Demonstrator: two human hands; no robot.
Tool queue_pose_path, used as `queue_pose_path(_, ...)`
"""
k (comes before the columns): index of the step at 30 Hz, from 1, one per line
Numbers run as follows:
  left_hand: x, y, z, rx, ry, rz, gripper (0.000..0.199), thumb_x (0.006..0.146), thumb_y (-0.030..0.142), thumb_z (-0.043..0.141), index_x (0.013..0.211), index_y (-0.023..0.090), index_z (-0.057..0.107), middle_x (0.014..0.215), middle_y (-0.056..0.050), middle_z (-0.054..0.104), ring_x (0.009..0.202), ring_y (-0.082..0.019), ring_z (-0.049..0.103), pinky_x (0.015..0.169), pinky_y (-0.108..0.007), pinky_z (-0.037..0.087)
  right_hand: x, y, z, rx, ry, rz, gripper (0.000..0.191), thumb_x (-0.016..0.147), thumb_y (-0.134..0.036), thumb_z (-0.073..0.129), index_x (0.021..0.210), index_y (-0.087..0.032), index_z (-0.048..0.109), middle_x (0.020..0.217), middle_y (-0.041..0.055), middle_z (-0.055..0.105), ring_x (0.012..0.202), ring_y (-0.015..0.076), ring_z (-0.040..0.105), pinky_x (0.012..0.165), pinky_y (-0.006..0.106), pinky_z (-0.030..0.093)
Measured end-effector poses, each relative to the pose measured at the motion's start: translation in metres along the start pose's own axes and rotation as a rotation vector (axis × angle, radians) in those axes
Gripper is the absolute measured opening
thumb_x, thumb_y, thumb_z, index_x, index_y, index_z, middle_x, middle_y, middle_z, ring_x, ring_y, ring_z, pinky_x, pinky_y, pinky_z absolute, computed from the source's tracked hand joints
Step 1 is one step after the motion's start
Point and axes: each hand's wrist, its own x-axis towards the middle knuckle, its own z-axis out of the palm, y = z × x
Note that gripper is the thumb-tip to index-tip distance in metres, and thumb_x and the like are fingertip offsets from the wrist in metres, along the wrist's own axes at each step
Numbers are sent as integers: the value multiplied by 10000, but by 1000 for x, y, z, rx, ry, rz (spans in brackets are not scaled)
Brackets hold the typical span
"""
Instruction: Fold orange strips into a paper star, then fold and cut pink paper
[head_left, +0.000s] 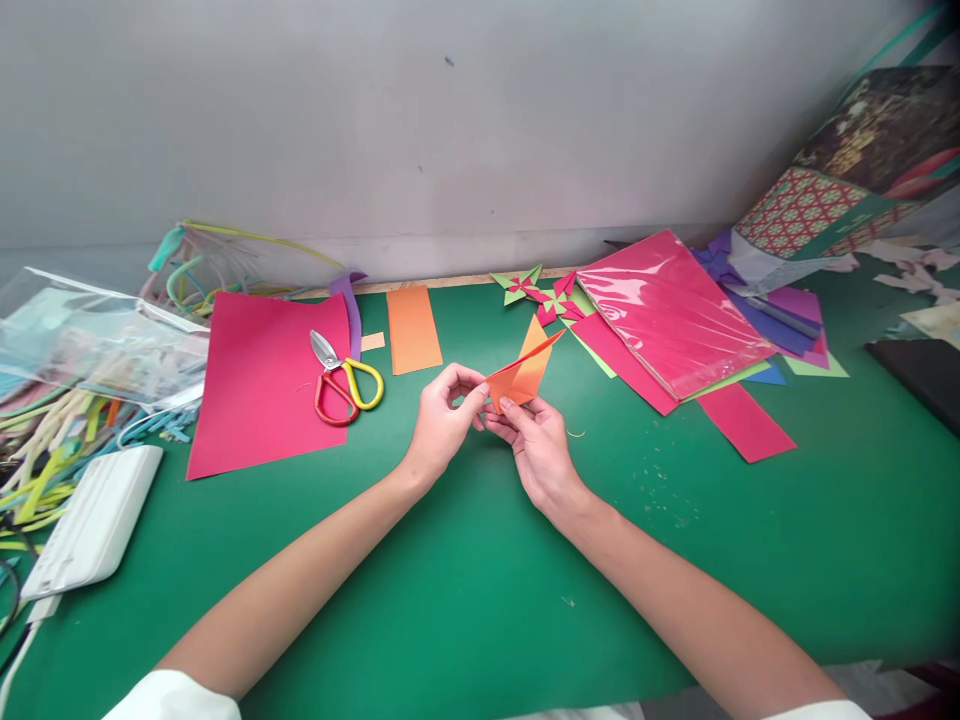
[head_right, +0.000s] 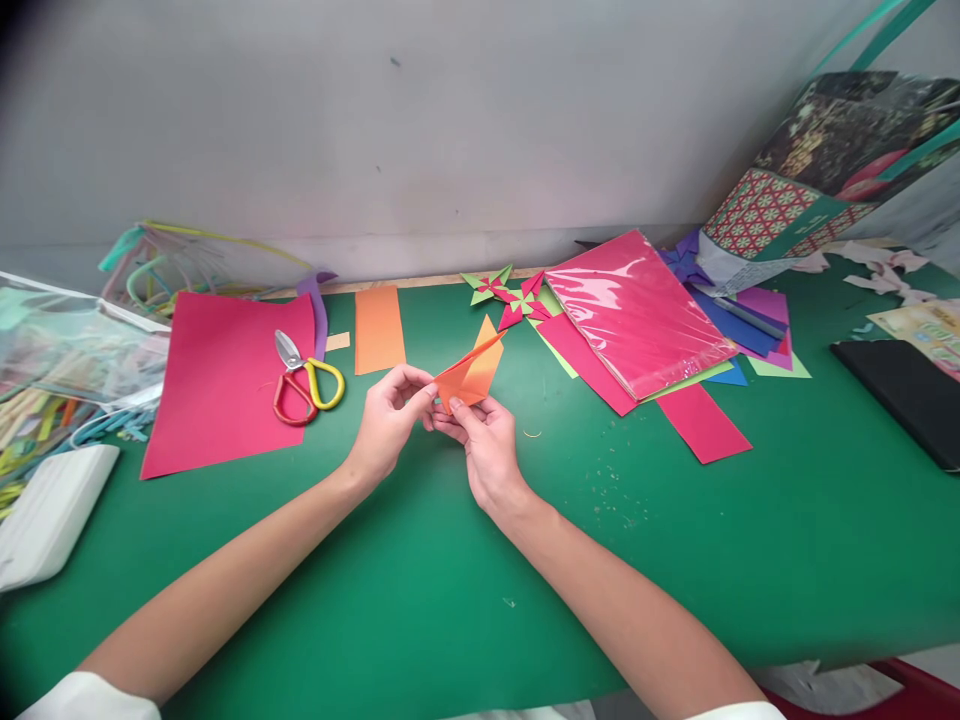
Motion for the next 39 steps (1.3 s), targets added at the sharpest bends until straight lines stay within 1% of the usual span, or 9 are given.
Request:
queue_pose_path(13,3,-8,-3,-112,55,-62,114,842,225,718,827,162,624,712,19,624,599,-103,603,545,-218,533,0,1,1,15,-17,14,257,812,-310,853,1007,-166,767,896,56,792,741,142,731,768,267,626)
queue_pose_path(17,11,-1,-15,-137,-122,-127,193,899,334,705,991,176,642,842,-15,646,669,-127,639,529,-233,558,8,-9,-7,-45,-19,11,227,812,-320,844,942,-162,747,804,41,758,691,130,687,688,242,585)
queue_pose_path(19,18,9,-27,-125,-176,-83,227,943,365,658,1106,212,620,883,-12,645,670,-129,646,510,-232,553,14,-18,-13,-83,-90,35,202,830,-317,822,928,-166,732,765,18,718,656,108,636,621,211,525)
queue_pose_path(22,27,29,-48,117,-244,92,228,952,349,654,1125,201,654,951,-46,680,689,-132,660,521,-227,551,21,-31,-22,-191,-333,118,192,860,-321,792,949,-165,723,739,1,665,626,96,569,582,207,450)
queue_pose_path(25,30,52,-67,435,-300,221,263,942,305,666,1183,203,691,1065,-69,731,582,-82,599,529,-216,524,24,-36,-27,-306,-479,156,202,874,-344,774,952,-167,716,750,0,642,631,104,533,585,226,417)
queue_pose_path(28,29,70,-79,688,-427,235,399,926,288,682,1322,241,663,1101,-62,759,678,-111,656,653,-230,550,24,-34,-27,-407,-575,198,218,881,-369,755,949,-166,714,741,-4,622,623,110,505,573,238,376)
queue_pose_path(31,29,75,-86,705,-587,180,560,921,307,689,1464,282,555,1233,-70,737,879,-164,703,738,-248,558,22,-31,-26,-481,-650,226,230,890,-387,734,928,-162,714,720,-14,586,625,112,483,572,246,341)
queue_pose_path(36,36,60,-86,621,-815,205,272,907,380,734,1136,234,752,1127,-84,743,1078,-224,647,903,-306,527,23,-32,-25,-531,-659,183,247,902,-405,724,890,-159,706,716,-29,531,621,102,419,578,254,302)
queue_pose_path(39,38,49,-81,612,-860,267,169,919,393,727,990,252,789,1085,-73,751,1074,-223,615,937,-329,493,24,-32,-26,-546,-617,163,266,894,-422,735,862,-160,699,696,-36,515,609,100,388,568,258,278)
